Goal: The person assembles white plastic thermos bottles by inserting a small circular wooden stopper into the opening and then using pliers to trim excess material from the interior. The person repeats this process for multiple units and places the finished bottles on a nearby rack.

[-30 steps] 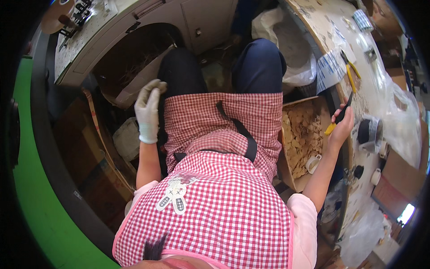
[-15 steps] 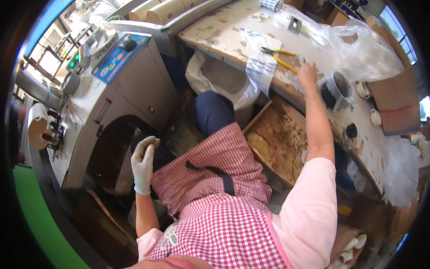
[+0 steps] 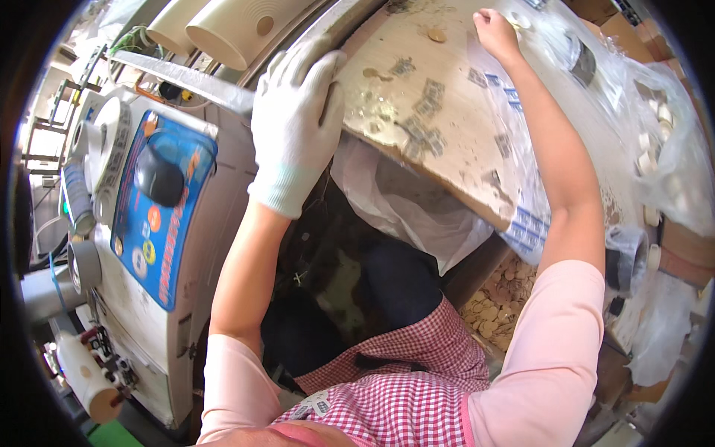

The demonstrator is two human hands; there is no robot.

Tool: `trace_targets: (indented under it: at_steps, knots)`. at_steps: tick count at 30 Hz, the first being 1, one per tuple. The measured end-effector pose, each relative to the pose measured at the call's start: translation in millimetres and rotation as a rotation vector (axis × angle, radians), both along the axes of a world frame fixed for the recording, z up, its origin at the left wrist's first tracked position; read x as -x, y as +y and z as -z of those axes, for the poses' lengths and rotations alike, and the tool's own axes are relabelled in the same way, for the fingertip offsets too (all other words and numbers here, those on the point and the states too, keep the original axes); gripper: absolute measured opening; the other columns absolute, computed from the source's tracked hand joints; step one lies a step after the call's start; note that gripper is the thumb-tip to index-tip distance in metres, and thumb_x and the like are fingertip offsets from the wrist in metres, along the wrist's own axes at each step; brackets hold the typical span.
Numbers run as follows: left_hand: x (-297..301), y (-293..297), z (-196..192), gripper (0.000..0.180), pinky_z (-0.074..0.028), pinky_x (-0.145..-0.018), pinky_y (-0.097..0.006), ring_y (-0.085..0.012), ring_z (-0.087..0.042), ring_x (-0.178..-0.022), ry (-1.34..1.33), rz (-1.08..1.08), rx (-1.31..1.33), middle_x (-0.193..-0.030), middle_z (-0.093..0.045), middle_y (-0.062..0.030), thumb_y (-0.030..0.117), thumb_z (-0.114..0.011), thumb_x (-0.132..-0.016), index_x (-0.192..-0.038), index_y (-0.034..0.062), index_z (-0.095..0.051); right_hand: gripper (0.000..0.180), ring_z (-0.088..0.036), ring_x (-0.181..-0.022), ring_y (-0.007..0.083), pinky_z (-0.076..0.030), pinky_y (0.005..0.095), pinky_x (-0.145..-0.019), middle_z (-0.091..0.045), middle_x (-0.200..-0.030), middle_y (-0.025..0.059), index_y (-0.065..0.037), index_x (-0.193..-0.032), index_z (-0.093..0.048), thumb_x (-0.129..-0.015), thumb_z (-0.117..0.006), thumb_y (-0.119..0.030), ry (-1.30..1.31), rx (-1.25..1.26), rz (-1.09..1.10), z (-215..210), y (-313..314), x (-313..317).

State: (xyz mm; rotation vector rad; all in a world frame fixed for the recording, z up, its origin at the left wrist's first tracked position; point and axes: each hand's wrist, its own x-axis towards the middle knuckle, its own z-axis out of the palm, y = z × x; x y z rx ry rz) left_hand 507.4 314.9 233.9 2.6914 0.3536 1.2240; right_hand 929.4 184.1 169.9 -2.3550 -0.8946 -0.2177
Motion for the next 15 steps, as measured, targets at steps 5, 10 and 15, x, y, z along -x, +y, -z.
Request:
trace_targets:
  at_steps: [5, 10, 15]
  knots:
    - [-102, 42, -31, 0.045, -0.052, -0.096, -0.045, -0.0342, -0.063, -0.114, 0.221, -0.063, 0.036, -0.124, -0.063, -0.0148, 0.023, -0.070, -0.088, -0.127, 0.0029, -0.059, 0.041, -0.068, -0.109, 0.0180, -0.052, 0.0321, -0.098, -0.073, -0.122, 0.0087, -0.003, -0.131, -0.067, -0.103, -0.062, -0.033, 0.235, -0.269, 0.052, -26, 37, -15]
    - [-219, 71, -54, 0.056, -0.058, -0.080, -0.045, -0.0321, -0.071, -0.095, 0.695, -0.175, 0.112, -0.106, -0.067, -0.0158, 0.034, -0.073, -0.087, -0.129, 0.0026, -0.055, 0.039, -0.070, -0.093, 0.0155, -0.058, 0.0309, -0.084, -0.073, -0.104, 0.0072, 0.000, -0.121, -0.068, -0.100, -0.066, -0.032, 0.713, -0.462, 0.064, -105, 67, -49]
    - [-269, 87, -44, 0.040, -0.060, -0.067, -0.044, -0.0306, -0.072, -0.085, 0.782, -0.191, 0.229, -0.097, -0.065, -0.0137, 0.038, -0.070, -0.090, -0.109, 0.0050, -0.056, 0.049, -0.069, -0.102, 0.0199, -0.059, 0.0330, -0.091, -0.068, -0.116, 0.0137, 0.005, -0.130, -0.058, -0.102, -0.066, -0.034, 0.934, -0.475, 0.060, -153, 117, -122]
